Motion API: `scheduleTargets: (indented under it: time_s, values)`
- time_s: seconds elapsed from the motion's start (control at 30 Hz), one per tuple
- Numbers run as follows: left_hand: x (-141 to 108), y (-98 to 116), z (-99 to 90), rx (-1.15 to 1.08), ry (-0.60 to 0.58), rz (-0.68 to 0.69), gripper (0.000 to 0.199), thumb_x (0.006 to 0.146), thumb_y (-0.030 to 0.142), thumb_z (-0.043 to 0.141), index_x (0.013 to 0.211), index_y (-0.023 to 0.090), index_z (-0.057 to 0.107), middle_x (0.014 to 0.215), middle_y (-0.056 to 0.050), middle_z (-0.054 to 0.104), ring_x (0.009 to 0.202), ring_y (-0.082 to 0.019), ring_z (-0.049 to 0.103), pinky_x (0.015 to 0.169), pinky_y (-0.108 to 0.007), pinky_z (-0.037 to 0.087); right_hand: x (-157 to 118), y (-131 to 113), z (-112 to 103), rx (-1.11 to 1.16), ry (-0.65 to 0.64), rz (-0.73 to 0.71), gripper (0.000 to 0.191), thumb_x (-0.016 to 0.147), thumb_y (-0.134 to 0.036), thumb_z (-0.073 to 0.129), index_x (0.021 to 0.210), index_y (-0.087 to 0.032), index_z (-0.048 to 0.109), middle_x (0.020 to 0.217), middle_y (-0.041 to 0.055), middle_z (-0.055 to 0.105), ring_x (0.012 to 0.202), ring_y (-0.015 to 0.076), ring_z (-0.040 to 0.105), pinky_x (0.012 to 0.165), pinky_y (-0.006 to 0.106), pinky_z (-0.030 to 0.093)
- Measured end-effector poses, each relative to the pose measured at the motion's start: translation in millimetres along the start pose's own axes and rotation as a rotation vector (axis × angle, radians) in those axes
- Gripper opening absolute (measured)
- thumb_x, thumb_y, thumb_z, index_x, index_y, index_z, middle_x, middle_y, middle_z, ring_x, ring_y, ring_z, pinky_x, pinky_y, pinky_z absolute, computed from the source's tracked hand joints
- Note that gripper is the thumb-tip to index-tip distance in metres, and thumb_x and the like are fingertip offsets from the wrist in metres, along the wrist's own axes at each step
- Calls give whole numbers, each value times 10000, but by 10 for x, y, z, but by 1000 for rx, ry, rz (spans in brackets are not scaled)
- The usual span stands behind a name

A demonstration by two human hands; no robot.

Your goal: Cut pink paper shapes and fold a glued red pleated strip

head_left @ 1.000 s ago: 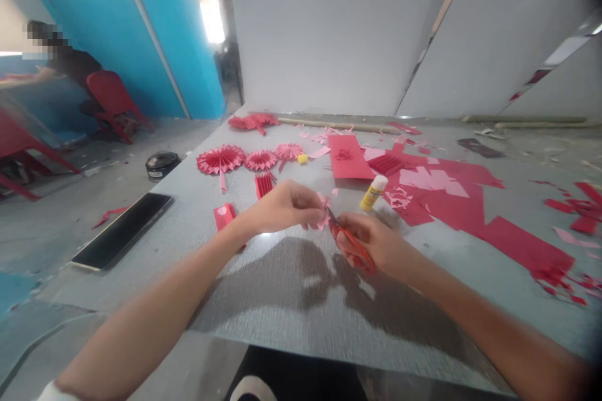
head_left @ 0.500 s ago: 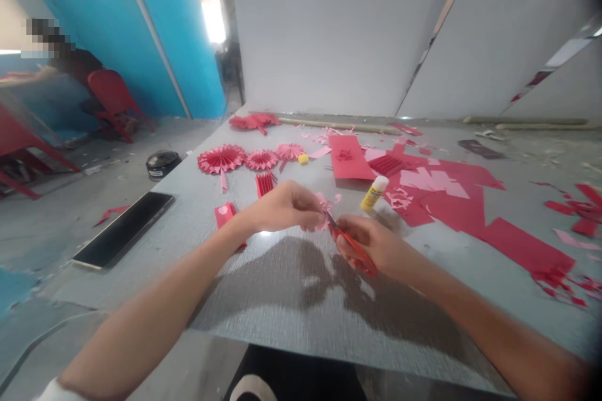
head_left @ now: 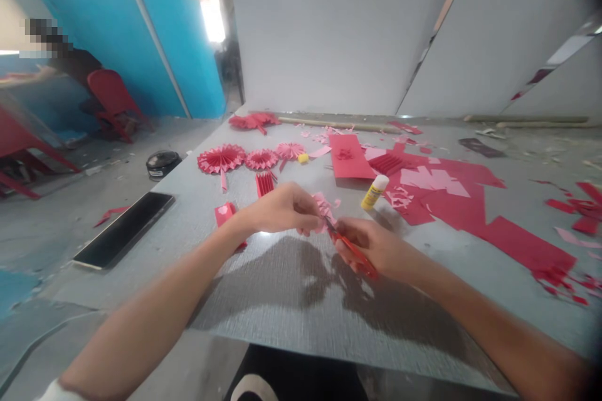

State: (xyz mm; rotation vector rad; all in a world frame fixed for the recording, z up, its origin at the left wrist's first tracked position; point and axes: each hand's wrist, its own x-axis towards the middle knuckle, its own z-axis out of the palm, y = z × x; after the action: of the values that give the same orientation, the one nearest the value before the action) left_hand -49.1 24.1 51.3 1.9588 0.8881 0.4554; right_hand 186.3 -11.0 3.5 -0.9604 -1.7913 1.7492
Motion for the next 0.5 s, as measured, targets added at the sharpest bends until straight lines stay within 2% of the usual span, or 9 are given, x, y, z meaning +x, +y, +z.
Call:
scheduleTargets:
  time_s: [0.17,0.5]
  values:
    - [6,-14,6,23,8,-12,188,832,260,656,721,121,715,653,-37,690,630,-120,643,588,-209,468,7,4,2,7,-6,-4,174,942,-320,646,871,-202,539,668,-61,529,534,73,470,507,202,412]
    - [20,-30,11,-12,-1,-40,185,826,267,662,722,130,730,643,-34,687,628,-125,654,578,-205,476,-6,-43,19,-28,28,18,234,920,-377,681,841,-201,549,634,-60,523,507,79,466,476,211,371]
